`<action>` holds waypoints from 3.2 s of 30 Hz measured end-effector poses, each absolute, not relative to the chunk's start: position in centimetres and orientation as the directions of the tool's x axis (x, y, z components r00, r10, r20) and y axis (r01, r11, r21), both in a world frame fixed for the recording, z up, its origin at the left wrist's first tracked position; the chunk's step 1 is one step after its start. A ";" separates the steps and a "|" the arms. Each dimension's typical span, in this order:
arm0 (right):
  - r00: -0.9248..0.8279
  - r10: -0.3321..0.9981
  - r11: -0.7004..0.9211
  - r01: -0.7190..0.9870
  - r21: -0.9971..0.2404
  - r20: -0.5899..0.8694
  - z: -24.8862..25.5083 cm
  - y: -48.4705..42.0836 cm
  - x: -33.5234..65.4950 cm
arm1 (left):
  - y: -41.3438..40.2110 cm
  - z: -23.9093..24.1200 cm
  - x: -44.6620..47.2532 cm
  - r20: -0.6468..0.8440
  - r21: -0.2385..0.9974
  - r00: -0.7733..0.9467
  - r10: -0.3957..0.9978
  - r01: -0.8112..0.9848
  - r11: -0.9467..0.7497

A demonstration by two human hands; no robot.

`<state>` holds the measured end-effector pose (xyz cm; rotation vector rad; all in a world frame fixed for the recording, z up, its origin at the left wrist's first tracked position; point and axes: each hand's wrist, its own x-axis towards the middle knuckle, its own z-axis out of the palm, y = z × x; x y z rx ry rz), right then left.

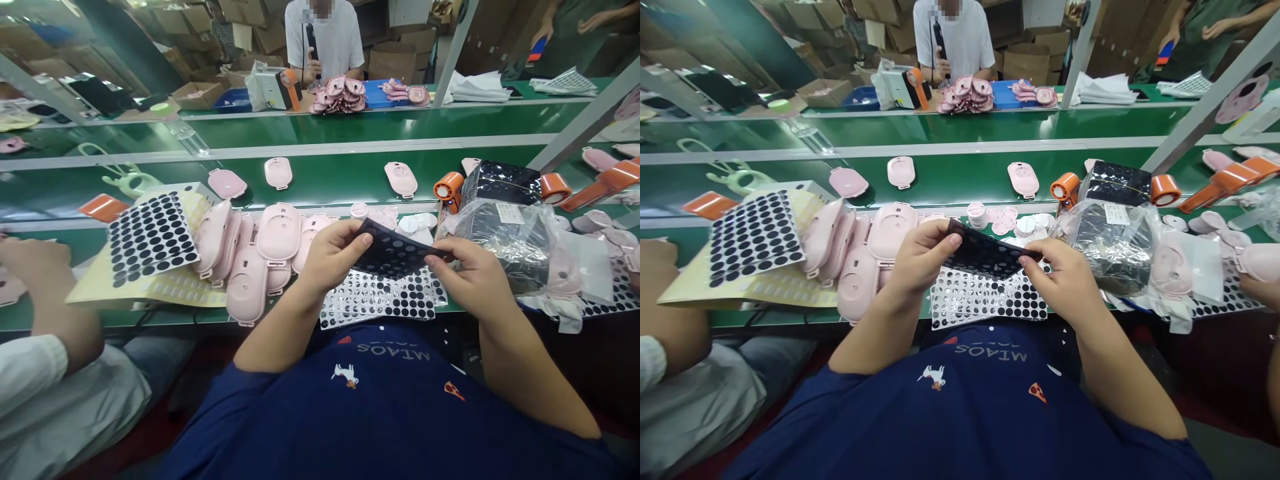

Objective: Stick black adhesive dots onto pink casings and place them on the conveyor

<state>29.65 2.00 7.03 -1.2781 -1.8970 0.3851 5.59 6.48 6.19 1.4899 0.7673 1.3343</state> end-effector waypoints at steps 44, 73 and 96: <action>-0.515 0.694 0.567 0.821 0.059 0.503 8.0 -1.6 25.6 | 4.1 6.0 7.8 0.162 0.980 0.358 0.920 0.055 -0.193; 0.049 0.870 0.472 0.208 -0.857 0.491 2.8 2.5 27.0 | 4.9 3.9 8.5 0.465 0.852 0.003 0.885 -0.274 -0.446; 0.166 0.800 0.364 0.631 -0.685 0.577 5.1 2.2 26.5 | 1.4 7.8 8.9 0.841 0.137 0.351 0.411 0.598 -0.790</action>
